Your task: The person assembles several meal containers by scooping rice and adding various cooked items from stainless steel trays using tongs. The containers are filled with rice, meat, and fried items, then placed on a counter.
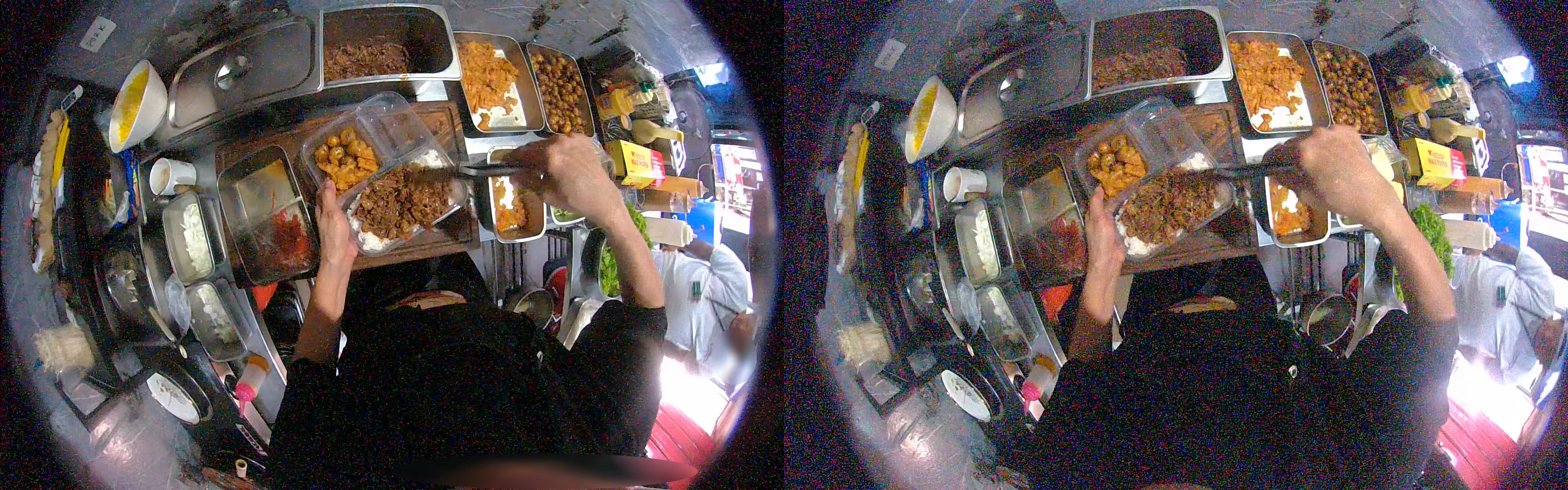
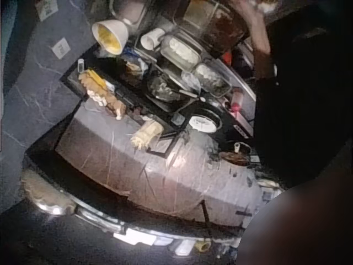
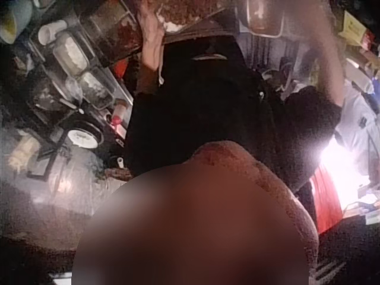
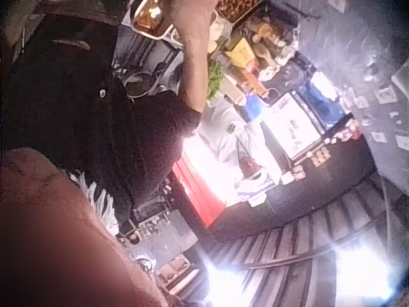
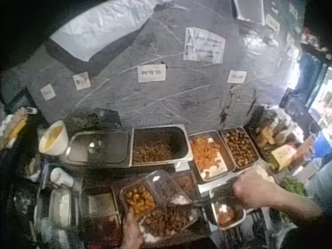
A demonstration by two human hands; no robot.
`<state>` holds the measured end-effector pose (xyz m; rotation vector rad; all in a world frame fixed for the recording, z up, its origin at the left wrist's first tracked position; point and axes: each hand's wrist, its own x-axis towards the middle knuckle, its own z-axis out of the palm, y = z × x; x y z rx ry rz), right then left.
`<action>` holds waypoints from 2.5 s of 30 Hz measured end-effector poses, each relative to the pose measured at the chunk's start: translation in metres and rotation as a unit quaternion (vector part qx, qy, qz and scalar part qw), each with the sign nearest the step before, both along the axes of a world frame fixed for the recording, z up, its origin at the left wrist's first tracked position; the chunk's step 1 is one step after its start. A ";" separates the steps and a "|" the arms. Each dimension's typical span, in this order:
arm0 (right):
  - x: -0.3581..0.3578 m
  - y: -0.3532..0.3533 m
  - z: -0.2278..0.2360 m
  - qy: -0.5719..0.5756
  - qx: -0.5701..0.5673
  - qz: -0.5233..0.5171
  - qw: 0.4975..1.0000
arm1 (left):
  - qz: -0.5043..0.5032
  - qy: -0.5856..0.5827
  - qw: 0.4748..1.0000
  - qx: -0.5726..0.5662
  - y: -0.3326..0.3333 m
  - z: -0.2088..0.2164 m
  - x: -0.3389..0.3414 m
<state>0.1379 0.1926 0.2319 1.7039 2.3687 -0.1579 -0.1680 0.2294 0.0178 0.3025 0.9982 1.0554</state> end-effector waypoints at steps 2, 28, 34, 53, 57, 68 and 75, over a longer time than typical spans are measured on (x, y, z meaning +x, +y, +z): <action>-0.007 0.003 0.012 -0.019 -0.010 0.034 0.999 | 0.001 -0.010 1.000 -0.007 0.005 -0.016 -0.003; -0.005 0.193 -0.033 -0.146 0.208 -0.094 0.963 | 0.048 0.117 0.991 0.042 -0.007 -0.004 -0.015; 0.000 0.165 -0.030 -0.109 0.250 -0.106 0.956 | -0.001 0.037 0.999 0.031 0.000 -0.028 -0.018; 0.016 0.156 -0.039 -0.087 0.235 -0.086 0.964 | -0.005 0.045 0.998 0.041 0.006 -0.047 -0.020; -0.009 0.184 -0.054 -0.125 0.201 -0.103 0.966 | 0.016 0.075 0.997 -0.009 0.004 0.001 -0.006; -0.039 0.094 0.014 0.012 0.143 -0.149 0.978 | -0.047 0.091 0.992 0.068 0.011 -0.025 -0.020; 0.000 -0.111 0.063 0.289 -0.015 -0.358 0.888 | -0.207 0.015 0.978 0.010 0.006 0.028 0.015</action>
